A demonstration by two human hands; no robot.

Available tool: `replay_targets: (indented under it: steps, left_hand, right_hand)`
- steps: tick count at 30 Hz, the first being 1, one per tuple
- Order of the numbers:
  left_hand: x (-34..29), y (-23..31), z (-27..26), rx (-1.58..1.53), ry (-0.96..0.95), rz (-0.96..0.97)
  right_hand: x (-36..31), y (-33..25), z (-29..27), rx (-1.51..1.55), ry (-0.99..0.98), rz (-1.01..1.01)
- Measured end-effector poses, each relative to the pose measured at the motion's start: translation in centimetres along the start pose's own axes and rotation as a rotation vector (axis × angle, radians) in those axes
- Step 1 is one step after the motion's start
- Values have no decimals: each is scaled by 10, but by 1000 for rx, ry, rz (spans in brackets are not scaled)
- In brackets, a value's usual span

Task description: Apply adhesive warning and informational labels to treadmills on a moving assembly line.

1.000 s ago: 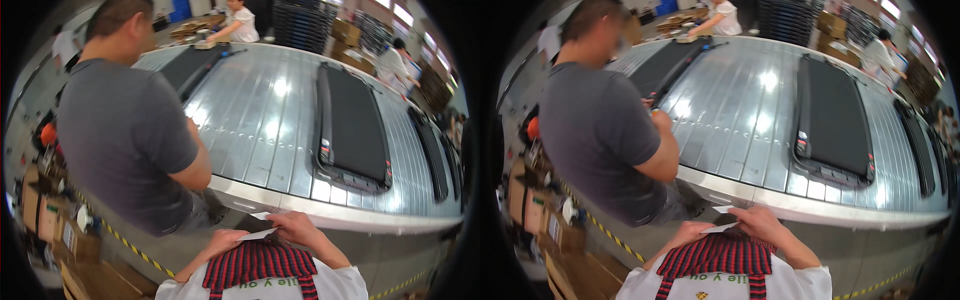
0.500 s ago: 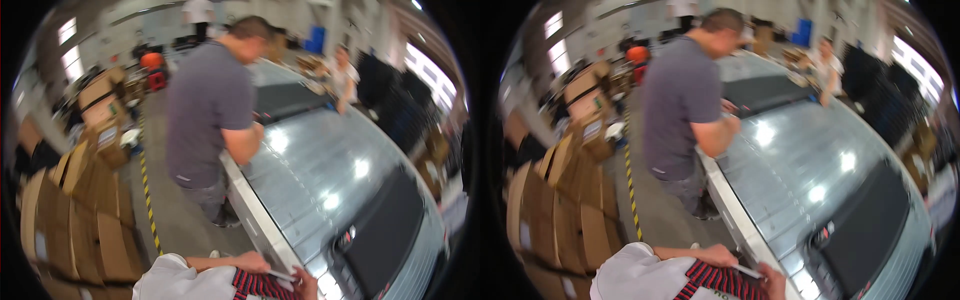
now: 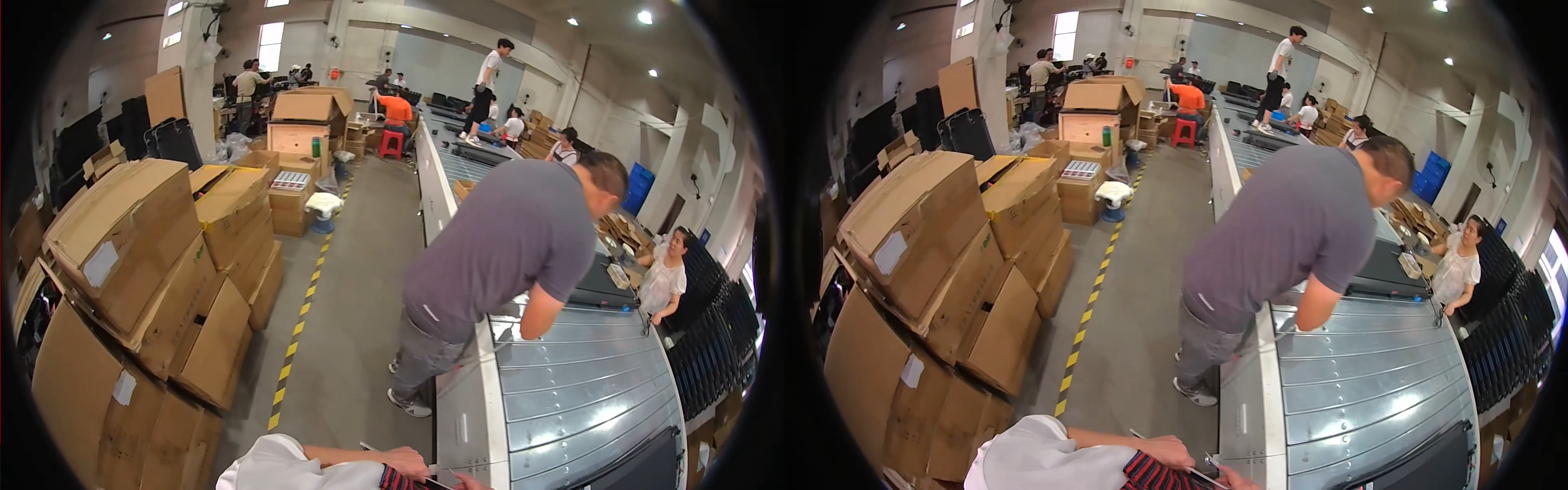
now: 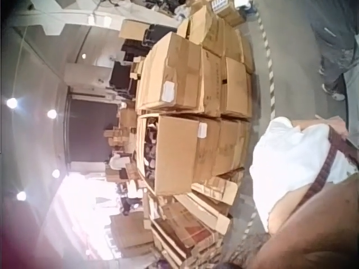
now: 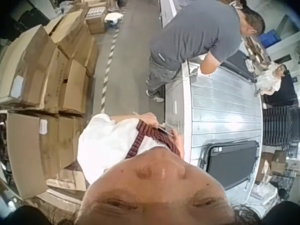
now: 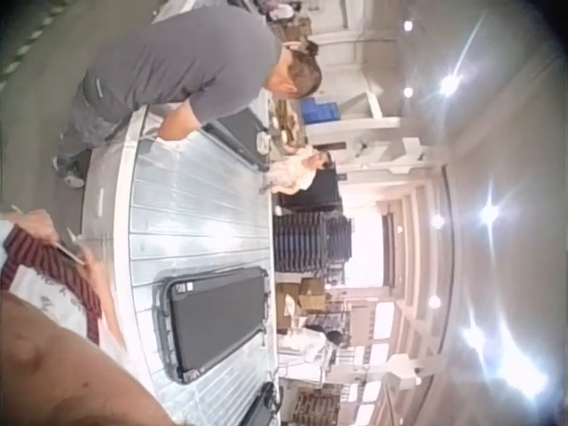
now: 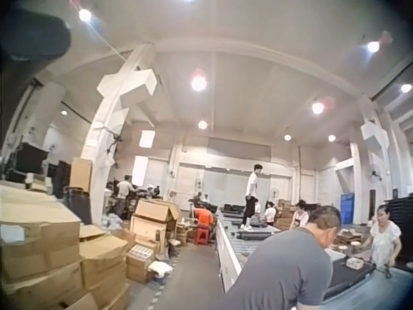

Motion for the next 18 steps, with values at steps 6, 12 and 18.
replay_targets:
  steps: [6, 12, 18]
  left_hand:
    - [-106, -59, 6, -25, 40, -58]
    - [-173, -84, -18, -140, 57, -127]
    - [-199, -110, -17, 29, 17, -158]
  right_hand:
    - [59, -93, 68, 42, -129, -108]
    - [83, -142, 120, -105, -103, -361]
    - [85, -155, 142, -134, -105, -318]
Point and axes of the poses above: each hand's wrist, its own x-axis towards the middle knuckle, its own z-axis out of the palm, y = z × x, the point moved 2 cm from there along x, towards the middle knuckle, and after that the axes turned 10 degrees about x, right-handed, at the moved point
